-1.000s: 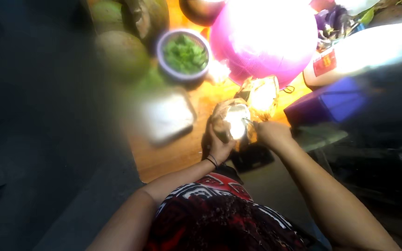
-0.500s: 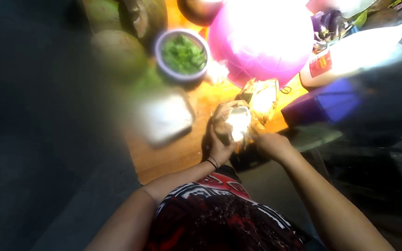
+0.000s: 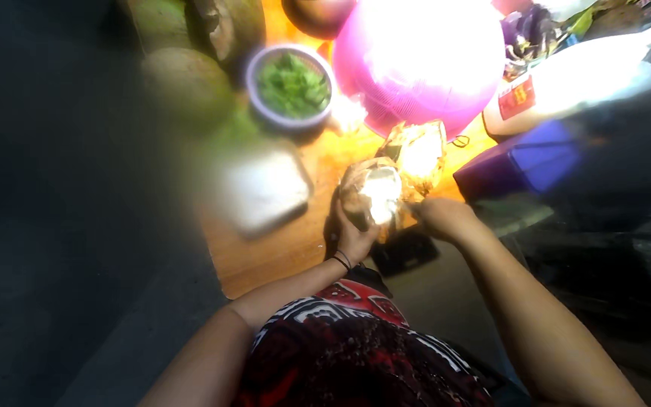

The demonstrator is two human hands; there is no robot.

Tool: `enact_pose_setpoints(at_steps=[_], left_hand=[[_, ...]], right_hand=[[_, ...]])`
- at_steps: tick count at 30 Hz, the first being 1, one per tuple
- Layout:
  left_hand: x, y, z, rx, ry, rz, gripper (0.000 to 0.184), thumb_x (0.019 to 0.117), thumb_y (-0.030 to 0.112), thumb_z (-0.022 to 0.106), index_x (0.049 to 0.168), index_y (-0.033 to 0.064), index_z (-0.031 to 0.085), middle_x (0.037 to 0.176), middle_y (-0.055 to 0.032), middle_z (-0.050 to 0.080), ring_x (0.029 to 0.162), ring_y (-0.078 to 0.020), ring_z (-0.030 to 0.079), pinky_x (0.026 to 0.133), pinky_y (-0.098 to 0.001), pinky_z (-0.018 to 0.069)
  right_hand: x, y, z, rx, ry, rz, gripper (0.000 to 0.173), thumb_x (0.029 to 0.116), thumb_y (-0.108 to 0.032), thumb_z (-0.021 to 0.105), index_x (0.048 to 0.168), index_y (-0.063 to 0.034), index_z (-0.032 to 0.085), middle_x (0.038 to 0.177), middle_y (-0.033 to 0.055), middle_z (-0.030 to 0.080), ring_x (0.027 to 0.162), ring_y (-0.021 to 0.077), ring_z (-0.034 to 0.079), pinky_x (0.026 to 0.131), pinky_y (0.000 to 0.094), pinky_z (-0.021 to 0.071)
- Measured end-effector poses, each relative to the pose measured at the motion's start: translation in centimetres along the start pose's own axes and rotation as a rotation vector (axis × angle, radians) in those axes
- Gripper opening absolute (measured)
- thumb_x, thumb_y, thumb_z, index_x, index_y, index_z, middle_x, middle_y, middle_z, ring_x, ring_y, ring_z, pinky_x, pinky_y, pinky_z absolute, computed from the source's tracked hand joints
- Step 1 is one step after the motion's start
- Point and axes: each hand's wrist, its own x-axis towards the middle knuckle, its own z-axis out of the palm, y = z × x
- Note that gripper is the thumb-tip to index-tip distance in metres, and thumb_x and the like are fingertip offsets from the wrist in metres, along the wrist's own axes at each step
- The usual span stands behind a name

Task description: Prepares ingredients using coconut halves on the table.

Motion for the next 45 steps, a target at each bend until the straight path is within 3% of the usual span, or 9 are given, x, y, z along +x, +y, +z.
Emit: enact_pose_setpoints(at_steps=[4,9,13,18,24,30,35,41,45], left_hand=[[-0.5,0.2,0.0,0.048,-0.008,-0.005,0.118,0.0838,0.010,0.081,0.162,0.0074,-0.007,0.162,-0.0260,0.027,0.143,-0.0319,0.043,0.113,-0.0445,0.0417],[-0.6,0.4,0.0,0.078,-0.017,0.002,0.118,0.0842,0.011,0.081,0.162,0.0050,-0.007,0.163,-0.0274,0.023,0.146,-0.0339,0.038,0.116,-0.0449,0.0384],[-0.2,0.1,0.0,0.022,-0.003,0.028,0.118,0.0834,0.008,0.080,0.161,0.0026,-0.008,0.164,-0.0277,0.022,0.148,-0.0315,0.036,0.118,-0.0420,0.0366],[-0.1,-0.2,0.1,0.024,-0.003,0.036,0.120,0.0814,0.010,0.083,0.162,0.0022,-0.007,0.164,-0.0269,0.021,0.148,-0.0303,0.035,0.119,-0.0407,0.0349],[0.4,-0.3,0.0,-0.046,0.001,0.029,0.118,0.0822,0.006,0.081,0.161,0.0036,-0.007,0.162,-0.0269,0.025,0.145,-0.0272,0.040,0.116,-0.0384,0.0377],[0.2,0.0,-0.3,-0.011,-0.020,-0.008,0.118,0.0836,0.009,0.080,0.162,0.0071,-0.007,0.162,-0.0253,0.027,0.144,-0.0296,0.041,0.115,-0.0428,0.0399],[0.4,0.2,-0.3,-0.044,-0.009,-0.015,0.115,0.0842,0.008,0.079,0.162,0.0067,-0.006,0.160,-0.0257,0.030,0.141,-0.0277,0.044,0.113,-0.0403,0.0414],[0.2,0.3,-0.3,0.006,-0.017,-0.007,0.116,0.0848,0.009,0.080,0.162,0.0045,-0.006,0.161,-0.0273,0.027,0.144,-0.0302,0.041,0.115,-0.0421,0.0394],[0.5,-0.1,-0.1,-0.040,0.002,0.008,0.116,0.0835,0.008,0.080,0.161,0.0037,-0.007,0.160,-0.0272,0.029,0.143,-0.0273,0.043,0.115,-0.0390,0.0398]], right_hand=[[-0.3,-0.4,1.6,0.020,0.010,0.008,0.033,0.1084,-0.019,0.051,0.137,-0.0087,0.064,0.121,0.0253,0.069,0.117,0.0464,0.065,0.090,0.0660,0.0512],[-0.3,0.3,0.9,0.028,-0.118,-0.053,0.030,0.1088,-0.027,0.051,0.121,-0.0079,0.071,0.110,0.0203,0.071,0.102,0.0400,0.069,0.085,0.0628,0.0532],[0.8,0.3,0.1,0.026,0.051,0.001,0.030,0.1079,-0.022,0.052,0.125,-0.0048,0.069,0.117,0.0250,0.070,0.114,0.0457,0.066,0.088,0.0671,0.0513],[0.4,0.2,1.9,0.026,-0.119,-0.094,0.032,0.1086,-0.024,0.052,0.132,-0.0102,0.068,0.125,0.0217,0.068,0.119,0.0434,0.063,0.094,0.0668,0.0495],[0.1,-1.1,-0.4,0.029,0.120,0.041,0.035,0.1089,-0.018,0.047,0.140,-0.0088,0.062,0.118,0.0267,0.069,0.114,0.0471,0.066,0.087,0.0654,0.0510],[-0.3,-1.4,0.7,-0.013,-0.087,-0.032,0.029,0.1083,-0.023,0.051,0.126,-0.0076,0.068,0.122,0.0213,0.069,0.117,0.0422,0.065,0.091,0.0644,0.0507],[-0.1,-1.7,0.2,0.024,0.121,0.054,0.031,0.1084,-0.018,0.048,0.132,-0.0058,0.064,0.115,0.0258,0.070,0.111,0.0465,0.067,0.084,0.0645,0.0521],[-0.7,-1.7,1.0,0.027,-0.071,-0.010,0.032,0.1099,-0.025,0.047,0.128,-0.0085,0.068,0.125,0.0215,0.069,0.119,0.0428,0.064,0.092,0.0649,0.0501],[-0.4,-2.1,0.0,0.074,0.168,0.064,0.036,0.1107,-0.019,0.043,0.138,-0.0069,0.062,0.115,0.0267,0.070,0.111,0.0465,0.067,0.085,0.0635,0.0513]])
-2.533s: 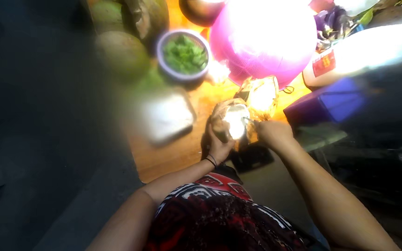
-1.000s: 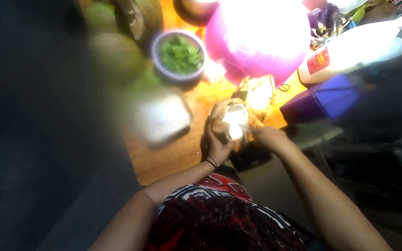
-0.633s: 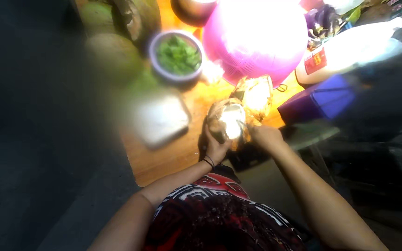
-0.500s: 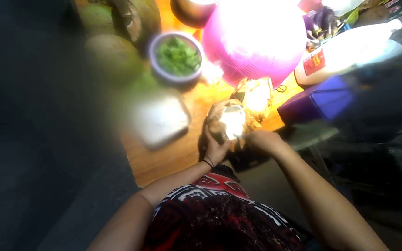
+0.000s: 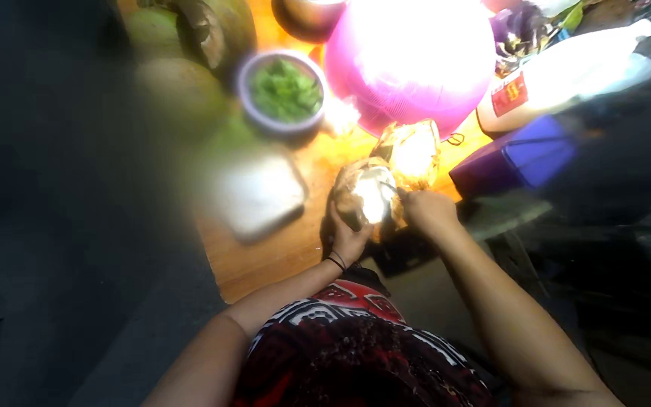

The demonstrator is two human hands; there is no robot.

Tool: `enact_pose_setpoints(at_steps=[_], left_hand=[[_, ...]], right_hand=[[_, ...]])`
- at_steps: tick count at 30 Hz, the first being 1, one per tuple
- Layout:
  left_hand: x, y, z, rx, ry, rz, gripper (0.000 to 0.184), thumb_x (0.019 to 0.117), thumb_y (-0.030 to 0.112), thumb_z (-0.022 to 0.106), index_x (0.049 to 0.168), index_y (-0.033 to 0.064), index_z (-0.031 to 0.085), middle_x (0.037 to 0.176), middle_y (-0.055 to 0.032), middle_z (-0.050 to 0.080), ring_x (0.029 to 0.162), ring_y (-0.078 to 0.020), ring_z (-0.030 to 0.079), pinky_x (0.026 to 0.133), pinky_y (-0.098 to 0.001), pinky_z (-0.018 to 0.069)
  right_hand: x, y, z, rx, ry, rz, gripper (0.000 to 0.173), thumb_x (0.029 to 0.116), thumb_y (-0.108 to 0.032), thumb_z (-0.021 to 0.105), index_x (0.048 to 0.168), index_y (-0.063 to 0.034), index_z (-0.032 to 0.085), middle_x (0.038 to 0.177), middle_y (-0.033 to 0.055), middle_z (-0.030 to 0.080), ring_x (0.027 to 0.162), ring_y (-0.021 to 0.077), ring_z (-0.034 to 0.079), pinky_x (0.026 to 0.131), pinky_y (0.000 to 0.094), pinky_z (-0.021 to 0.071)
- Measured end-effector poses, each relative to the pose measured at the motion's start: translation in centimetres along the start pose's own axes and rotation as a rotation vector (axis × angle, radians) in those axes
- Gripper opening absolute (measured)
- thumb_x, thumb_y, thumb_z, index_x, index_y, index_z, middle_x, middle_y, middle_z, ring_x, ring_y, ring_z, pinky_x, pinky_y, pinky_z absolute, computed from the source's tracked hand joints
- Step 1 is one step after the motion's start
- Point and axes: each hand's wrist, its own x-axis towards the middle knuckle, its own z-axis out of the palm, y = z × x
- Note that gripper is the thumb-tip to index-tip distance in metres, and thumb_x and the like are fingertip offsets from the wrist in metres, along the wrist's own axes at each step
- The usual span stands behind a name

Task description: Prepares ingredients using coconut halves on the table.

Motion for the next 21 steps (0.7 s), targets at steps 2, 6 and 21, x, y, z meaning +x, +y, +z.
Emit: enact_pose_setpoints(at_steps=[2,6,21], left_hand=[[-0.1,0.0,0.0,0.013,0.007,0.007,0.116,0.0832,0.008,0.080,0.161,0.0033,-0.006,0.160,-0.0277,0.029,0.142,-0.0288,0.043,0.115,-0.0400,0.0397],[-0.3,-0.2,0.0,0.044,-0.010,0.018,0.117,0.0833,0.009,0.081,0.161,0.0033,-0.006,0.161,-0.0279,0.027,0.143,-0.0292,0.042,0.115,-0.0402,0.0397],[0.4,-0.3,0.0,-0.013,0.015,-0.008,0.116,0.0813,0.010,0.080,0.162,0.0073,-0.004,0.156,-0.0252,0.036,0.137,-0.0282,0.048,0.111,-0.0418,0.0443]], right_hand=[[0.0,-0.1,1.5,-0.002,-0.037,-0.002,0.038,0.1110,-0.019,0.042,0.144,-0.0053,0.056,0.117,0.0289,0.069,0.111,0.0485,0.067,0.086,0.0643,0.0517],[-1.1,0.1,1.9,-0.026,-0.202,-0.069,0.031,0.1088,-0.024,0.050,0.130,-0.0086,0.065,0.121,0.0231,0.069,0.116,0.0443,0.066,0.089,0.0641,0.0512],[-0.7,0.0,1.2,0.053,-0.039,-0.027,0.041,0.1085,-0.018,0.048,0.149,-0.0111,0.054,0.117,0.0266,0.070,0.111,0.0466,0.067,0.086,0.0629,0.0518]])
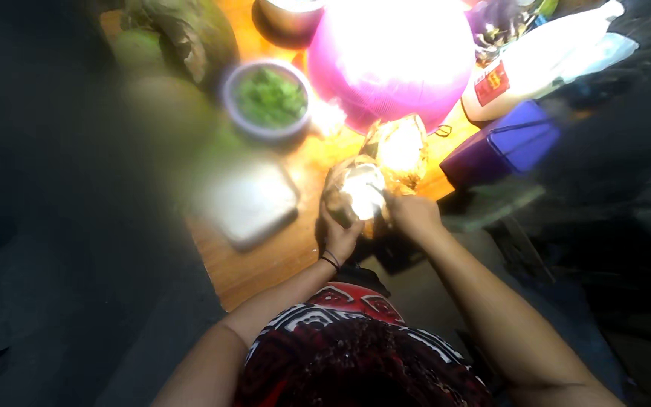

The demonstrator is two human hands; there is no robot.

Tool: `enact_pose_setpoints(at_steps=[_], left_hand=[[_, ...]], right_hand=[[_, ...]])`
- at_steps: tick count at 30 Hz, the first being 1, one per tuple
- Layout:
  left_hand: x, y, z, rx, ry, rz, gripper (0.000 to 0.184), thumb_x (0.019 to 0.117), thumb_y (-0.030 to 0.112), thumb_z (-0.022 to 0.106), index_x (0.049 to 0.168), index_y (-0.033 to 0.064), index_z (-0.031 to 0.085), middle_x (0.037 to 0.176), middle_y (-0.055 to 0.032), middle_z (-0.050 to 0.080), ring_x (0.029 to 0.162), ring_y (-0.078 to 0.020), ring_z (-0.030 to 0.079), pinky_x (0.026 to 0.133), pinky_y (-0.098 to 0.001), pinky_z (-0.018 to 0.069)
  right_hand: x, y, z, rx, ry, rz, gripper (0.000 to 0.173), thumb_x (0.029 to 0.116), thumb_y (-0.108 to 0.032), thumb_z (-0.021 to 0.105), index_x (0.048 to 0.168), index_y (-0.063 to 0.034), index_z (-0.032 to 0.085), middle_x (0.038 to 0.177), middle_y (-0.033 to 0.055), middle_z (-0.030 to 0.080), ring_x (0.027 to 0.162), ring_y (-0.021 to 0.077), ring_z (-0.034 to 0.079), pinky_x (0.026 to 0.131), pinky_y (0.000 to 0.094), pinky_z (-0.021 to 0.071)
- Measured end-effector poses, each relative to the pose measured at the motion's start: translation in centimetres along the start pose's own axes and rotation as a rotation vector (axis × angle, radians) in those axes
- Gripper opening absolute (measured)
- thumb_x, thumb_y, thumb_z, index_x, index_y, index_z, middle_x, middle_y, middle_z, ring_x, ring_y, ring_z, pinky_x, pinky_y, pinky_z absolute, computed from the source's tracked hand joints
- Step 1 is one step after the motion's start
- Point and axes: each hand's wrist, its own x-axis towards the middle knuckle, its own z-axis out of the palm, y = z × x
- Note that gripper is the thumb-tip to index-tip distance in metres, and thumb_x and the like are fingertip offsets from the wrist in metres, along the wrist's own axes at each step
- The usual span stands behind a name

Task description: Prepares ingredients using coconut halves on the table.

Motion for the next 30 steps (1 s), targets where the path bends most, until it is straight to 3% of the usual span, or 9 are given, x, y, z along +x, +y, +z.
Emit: enact_pose_setpoints(at_steps=[3,7,9,12,14,20,22,24,30], left_hand=[[0.4,-0.1,-0.1,-0.026,-0.002,0.005,0.116,0.0805,0.009,0.080,0.162,0.0084,-0.003,0.154,-0.0245,0.038,0.135,-0.0267,0.050,0.110,-0.0414,0.0455],[-0.3,0.2,-0.3,0.038,-0.015,0.014,0.115,0.0829,0.009,0.080,0.163,0.0087,-0.003,0.156,-0.0258,0.037,0.136,-0.0303,0.049,0.108,-0.0451,0.0454],[0.0,-0.3,-0.3,-0.011,-0.014,0.025,0.115,0.0810,0.007,0.079,0.162,0.0079,-0.003,0.156,-0.0244,0.036,0.137,-0.0266,0.048,0.110,-0.0407,0.0450],[0.6,-0.8,-0.3,-0.065,-0.014,0.026,0.115,0.0791,0.008,0.079,0.162,0.0105,-0.001,0.155,-0.0219,0.037,0.133,-0.0233,0.051,0.108,-0.0384,0.0471],[0.6,-0.8,-0.3,-0.085,-0.009,0.021,0.115,0.0786,0.008,0.079,0.162,0.0118,0.000,0.153,-0.0213,0.039,0.131,-0.0225,0.053,0.106,-0.0383,0.0483],[0.6,-0.8,-0.4,-0.099,-0.030,0.017,0.114,0.0794,0.008,0.077,0.162,0.0113,-0.002,0.154,-0.0209,0.038,0.132,-0.0217,0.052,0.107,-0.0375,0.0477],[0.7,-0.9,-0.5,-0.108,-0.034,0.003,0.115,0.0800,0.009,0.077,0.162,0.0120,-0.003,0.155,-0.0209,0.037,0.133,-0.0223,0.051,0.107,-0.0384,0.0475],[0.7,-0.9,-0.6,-0.109,-0.033,0.003,0.115,0.0795,0.010,0.078,0.162,0.0140,-0.002,0.155,-0.0199,0.037,0.132,-0.0219,0.052,0.106,-0.0386,0.0482],[0.4,-1.0,-0.5,-0.088,-0.027,0.027,0.115,0.0796,0.009,0.078,0.162,0.0113,-0.002,0.155,-0.0213,0.036,0.133,-0.0219,0.051,0.107,-0.0373,0.0473]], right_hand=[[1.3,0.2,1.8,-0.018,0.056,0.018,0.051,0.1086,-0.017,0.046,0.159,-0.0132,0.040,0.112,0.0284,0.070,0.106,0.0482,0.068,0.082,0.0617,0.0527],[0.3,0.1,2.0,-0.024,-0.108,-0.028,0.035,0.1103,-0.020,0.044,0.140,-0.0079,0.059,0.121,0.0255,0.068,0.116,0.0455,0.065,0.090,0.0631,0.0515],[-0.1,-0.1,0.7,-0.002,-0.105,-0.036,0.031,0.1089,-0.019,0.048,0.130,-0.0064,0.066,0.121,0.0243,0.069,0.117,0.0443,0.065,0.090,0.0638,0.0506],[1.3,0.1,1.2,0.026,0.063,-0.014,0.047,0.1071,-0.016,0.049,0.154,-0.0120,0.048,0.115,0.0267,0.070,0.109,0.0461,0.068,0.085,0.0617,0.0525],[2.0,-0.1,3.0,0.006,0.068,-0.007,0.051,0.1066,-0.017,0.049,0.157,-0.0111,0.043,0.111,0.0277,0.070,0.104,0.0467,0.069,0.082,0.0612,0.0537],[-0.1,-0.6,0.2,0.010,-0.103,-0.024,0.028,0.1061,-0.017,0.052,0.125,-0.0038,0.068,0.118,0.0241,0.070,0.113,0.0440,0.066,0.087,0.0635,0.0521],[0.9,-0.4,0.1,0.036,-0.019,-0.010,0.039,0.1065,-0.014,0.050,0.144,-0.0075,0.057,0.120,0.0263,0.069,0.114,0.0461,0.066,0.087,0.0626,0.0518],[2.0,-0.5,1.3,0.028,-0.008,-0.002,0.046,0.1062,-0.017,0.050,0.152,-0.0104,0.050,0.121,0.0271,0.068,0.113,0.0466,0.066,0.087,0.0624,0.0525],[0.0,-0.3,-1.0,-0.008,-0.199,-0.047,0.028,0.1054,-0.022,0.055,0.114,0.0010,0.070,0.118,0.0245,0.069,0.115,0.0439,0.065,0.089,0.0648,0.0504]])
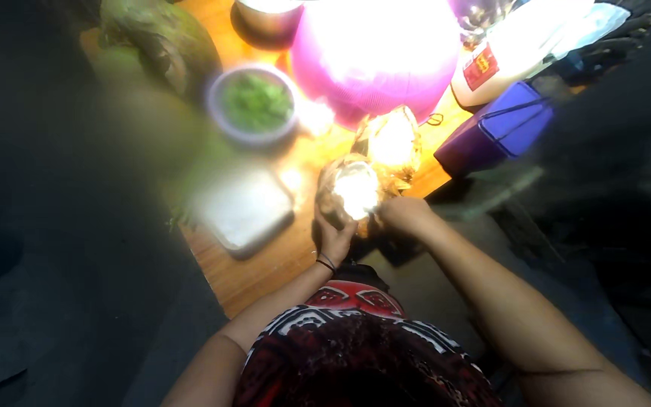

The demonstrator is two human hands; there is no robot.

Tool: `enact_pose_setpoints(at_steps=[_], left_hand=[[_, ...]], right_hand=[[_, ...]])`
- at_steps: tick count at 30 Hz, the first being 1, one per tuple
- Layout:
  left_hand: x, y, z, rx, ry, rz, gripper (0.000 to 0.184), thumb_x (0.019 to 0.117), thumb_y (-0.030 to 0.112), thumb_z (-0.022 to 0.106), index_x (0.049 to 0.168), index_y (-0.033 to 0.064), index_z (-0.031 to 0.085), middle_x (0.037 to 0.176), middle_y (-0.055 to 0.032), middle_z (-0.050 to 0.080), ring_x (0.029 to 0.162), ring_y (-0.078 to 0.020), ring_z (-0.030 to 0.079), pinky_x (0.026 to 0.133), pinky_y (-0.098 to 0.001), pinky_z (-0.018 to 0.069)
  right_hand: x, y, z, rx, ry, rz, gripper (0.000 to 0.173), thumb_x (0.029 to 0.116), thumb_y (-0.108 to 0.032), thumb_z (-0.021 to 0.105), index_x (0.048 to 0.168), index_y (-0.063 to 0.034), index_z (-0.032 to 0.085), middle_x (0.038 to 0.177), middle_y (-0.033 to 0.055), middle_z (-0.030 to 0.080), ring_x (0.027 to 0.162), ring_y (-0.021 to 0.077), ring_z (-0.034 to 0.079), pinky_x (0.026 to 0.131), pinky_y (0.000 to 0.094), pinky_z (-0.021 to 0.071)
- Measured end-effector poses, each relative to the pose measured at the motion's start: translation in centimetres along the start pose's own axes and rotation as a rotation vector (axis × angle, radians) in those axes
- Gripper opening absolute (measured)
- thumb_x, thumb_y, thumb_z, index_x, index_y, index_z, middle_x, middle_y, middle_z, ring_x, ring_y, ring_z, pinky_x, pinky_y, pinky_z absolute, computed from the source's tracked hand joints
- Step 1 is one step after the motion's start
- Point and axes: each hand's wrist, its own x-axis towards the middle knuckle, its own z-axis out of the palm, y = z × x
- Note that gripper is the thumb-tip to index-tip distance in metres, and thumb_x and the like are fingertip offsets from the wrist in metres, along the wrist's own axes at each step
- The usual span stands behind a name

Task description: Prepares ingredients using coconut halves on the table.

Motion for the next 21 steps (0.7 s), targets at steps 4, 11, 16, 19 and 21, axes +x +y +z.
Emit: enact_pose_setpoints(at_steps=[4,11,16,19,21], left_hand=[[0.0,0.0,0.0,-0.013,-0.003,0.006,0.115,0.0796,0.008,0.078,0.162,0.0117,-0.002,0.154,-0.0208,0.037,0.132,-0.0215,0.052,0.106,-0.0370,0.0483],[-1.4,0.6,-0.3,0.127,-0.032,-0.036,0.112,0.0868,0.013,0.075,0.163,0.0142,-0.006,0.158,-0.0231,0.036,0.134,-0.0321,0.050,0.103,-0.0494,0.0484],[-1.1,0.4,0.4,0.091,0.045,0.012,0.115,0.0811,0.009,0.080,0.162,0.0062,-0.001,0.154,-0.0256,0.038,0.135,-0.0277,0.050,0.109,-0.0402,0.0455],[-1.9,0.6,0.2,0.162,-0.008,-0.010,0.114,0.0862,0.012,0.078,0.163,0.0111,-0.007,0.158,-0.0257,0.033,0.136,-0.0339,0.047,0.106,-0.0488,0.0455],[-1.9,0.5,0.2,0.172,-0.021,-0.009,0.114,0.0874,0.013,0.077,0.163,0.0130,-0.007,0.158,-0.0253,0.035,0.136,-0.0345,0.049,0.105,-0.0500,0.0466]], right_hand=[[1.8,0.4,-0.2,0.060,0.178,0.033,0.029,0.1076,-0.017,0.048,0.122,-0.0014,0.068,0.118,0.0262,0.069,0.115,0.0459,0.065,0.087,0.0660,0.0508],[0.1,0.2,-0.4,-0.039,-0.051,-0.010,0.026,0.1042,-0.022,0.058,0.113,-0.0006,0.071,0.118,0.0243,0.069,0.115,0.0445,0.065,0.089,0.0671,0.0507],[1.7,1.0,-1.3,0.016,0.067,0.046,0.026,0.1056,-0.019,0.054,0.114,0.0016,0.068,0.116,0.0267,0.069,0.114,0.0467,0.065,0.088,0.0682,0.0501],[1.2,0.8,-0.4,-0.021,-0.021,0.008,0.031,0.1078,-0.022,0.052,0.117,0.0021,0.068,0.121,0.0267,0.068,0.118,0.0458,0.064,0.092,0.0674,0.0493],[1.4,0.9,-0.8,-0.134,-0.129,-0.068,0.028,0.1068,-0.022,0.054,0.117,0.0004,0.068,0.121,0.0244,0.067,0.118,0.0438,0.063,0.093,0.0669,0.0497]])
